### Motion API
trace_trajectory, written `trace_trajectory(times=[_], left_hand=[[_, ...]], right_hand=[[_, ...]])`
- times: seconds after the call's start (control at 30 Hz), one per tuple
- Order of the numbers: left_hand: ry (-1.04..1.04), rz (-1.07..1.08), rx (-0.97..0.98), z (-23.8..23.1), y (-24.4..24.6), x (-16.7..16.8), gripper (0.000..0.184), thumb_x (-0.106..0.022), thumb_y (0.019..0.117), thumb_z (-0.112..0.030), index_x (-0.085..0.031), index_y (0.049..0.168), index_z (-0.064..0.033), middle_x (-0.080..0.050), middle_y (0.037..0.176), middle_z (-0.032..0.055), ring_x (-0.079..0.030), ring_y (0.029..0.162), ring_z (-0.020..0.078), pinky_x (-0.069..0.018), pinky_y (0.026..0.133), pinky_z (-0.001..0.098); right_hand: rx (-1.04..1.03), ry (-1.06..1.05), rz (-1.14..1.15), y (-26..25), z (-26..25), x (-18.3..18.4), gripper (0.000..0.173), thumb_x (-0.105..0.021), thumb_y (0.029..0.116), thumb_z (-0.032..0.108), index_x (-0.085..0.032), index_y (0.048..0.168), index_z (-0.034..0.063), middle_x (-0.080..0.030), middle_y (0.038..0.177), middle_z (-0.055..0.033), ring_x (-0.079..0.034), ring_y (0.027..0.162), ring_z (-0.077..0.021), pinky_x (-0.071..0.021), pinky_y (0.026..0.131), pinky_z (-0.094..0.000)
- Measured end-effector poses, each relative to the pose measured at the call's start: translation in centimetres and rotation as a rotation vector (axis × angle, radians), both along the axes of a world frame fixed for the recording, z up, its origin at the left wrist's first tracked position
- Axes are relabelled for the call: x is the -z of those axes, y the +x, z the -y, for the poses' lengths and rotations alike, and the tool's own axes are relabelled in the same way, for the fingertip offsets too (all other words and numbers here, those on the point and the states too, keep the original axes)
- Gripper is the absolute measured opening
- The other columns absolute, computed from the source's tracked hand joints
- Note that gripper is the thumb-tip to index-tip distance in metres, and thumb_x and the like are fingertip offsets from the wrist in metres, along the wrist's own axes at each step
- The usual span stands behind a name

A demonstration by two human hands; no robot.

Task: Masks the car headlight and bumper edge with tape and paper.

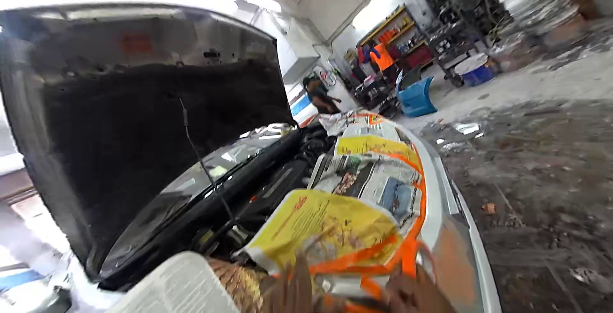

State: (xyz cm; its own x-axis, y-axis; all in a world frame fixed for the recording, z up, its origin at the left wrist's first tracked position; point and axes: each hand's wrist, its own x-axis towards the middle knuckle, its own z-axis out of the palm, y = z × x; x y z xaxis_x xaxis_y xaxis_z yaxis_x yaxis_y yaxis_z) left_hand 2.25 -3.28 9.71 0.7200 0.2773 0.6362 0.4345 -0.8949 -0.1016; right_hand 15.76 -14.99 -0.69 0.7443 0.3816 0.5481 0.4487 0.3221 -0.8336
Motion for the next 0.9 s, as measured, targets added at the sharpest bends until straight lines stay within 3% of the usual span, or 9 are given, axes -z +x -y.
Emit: trace_trajectory(times=[0.03, 0.1, 0.17, 0.23, 0.37, 0.63, 0.9], left_hand=[[0.06, -0.058, 0.028, -1.2, -0.2, -0.7, 0.071, -0.068, 0.0938, -0.046, -0.053, 0.149, -0.0041, -0.059, 0.147, 0.0128, -0.048, 0.14, 0.0428, -0.0262, 0.115, 0.071], [0.128, -0.192, 0.118, -4.0, -0.5, -0.8, 0.053, -0.061, 0.0963, -0.047, -0.064, 0.14, -0.0165, -0.07, 0.132, 0.0006, -0.054, 0.138, 0.0326, -0.0173, 0.117, 0.0738], [0.157, -0.207, 0.19, -6.6, -0.9, 0.4, 0.036, -0.054, 0.1005, -0.046, -0.074, 0.121, -0.0242, -0.074, 0.119, -0.0056, -0.06, 0.13, 0.0258, -0.023, 0.116, 0.0727], [0.157, -0.125, 0.238, -8.3, -1.0, 1.1, 0.028, -0.054, 0.1019, -0.044, -0.079, 0.102, -0.0298, -0.074, 0.113, -0.0092, -0.063, 0.124, 0.0209, -0.0324, 0.114, 0.0667], [0.121, -0.03, 0.248, -8.4, -0.6, 1.6, 0.024, -0.058, 0.0968, -0.042, -0.078, 0.099, -0.0304, -0.074, 0.111, -0.0098, -0.064, 0.122, 0.0182, -0.0356, 0.112, 0.0647], [0.053, -0.003, 0.303, -8.5, -0.3, 1.8, 0.021, -0.058, 0.0921, -0.031, -0.075, 0.105, -0.0283, -0.073, 0.112, -0.0124, -0.061, 0.127, 0.0175, -0.0314, 0.114, 0.0677], [0.061, -0.041, 0.32, -8.5, -0.7, 1.9, 0.023, -0.055, 0.0944, -0.027, -0.073, 0.108, -0.0313, -0.07, 0.12, -0.0132, -0.056, 0.133, 0.0181, -0.0288, 0.115, 0.0695]], right_hand=[[0.045, -0.02, -0.005, 0.4, 0.4, -0.1, 0.023, -0.064, 0.0976, 0.022, -0.073, 0.093, 0.0017, -0.066, 0.105, -0.0217, -0.066, 0.095, -0.0292, -0.0578, 0.082, -0.0446], [0.101, -0.012, -0.009, 1.3, 0.2, 0.6, 0.025, -0.062, 0.0984, 0.03, -0.074, 0.093, 0.0085, -0.065, 0.105, -0.0137, -0.065, 0.095, -0.0209, -0.0574, 0.08, -0.038], [0.129, 0.042, -0.019, 1.5, -0.5, 1.5, 0.026, -0.061, 0.0975, 0.036, -0.075, 0.091, 0.0146, -0.065, 0.104, -0.0062, -0.063, 0.095, -0.0126, -0.0558, 0.078, -0.0298], [0.106, 0.072, -0.033, 1.0, -1.0, 1.9, 0.025, -0.063, 0.0971, 0.037, -0.074, 0.089, 0.0164, -0.064, 0.108, -0.0055, -0.062, 0.102, -0.0117, -0.0553, 0.08, -0.0272], [0.048, 0.025, -0.008, 0.0, -2.4, 2.1, 0.028, -0.063, 0.097, 0.043, -0.073, 0.085, 0.0191, -0.064, 0.114, -0.0062, -0.061, 0.106, -0.0134, -0.055, 0.082, -0.0304], [0.011, -0.195, 0.113, -0.8, -5.8, 0.3, 0.033, -0.055, 0.0975, 0.047, -0.07, 0.083, 0.021, -0.061, 0.13, -0.0091, -0.055, 0.121, -0.0304, -0.0474, 0.094, -0.0519], [0.079, -0.36, 0.196, -1.5, -6.6, -0.4, 0.031, -0.056, 0.0957, 0.045, -0.073, 0.083, 0.022, -0.064, 0.121, -0.0102, -0.056, 0.118, -0.0328, -0.0466, 0.091, -0.0511]])
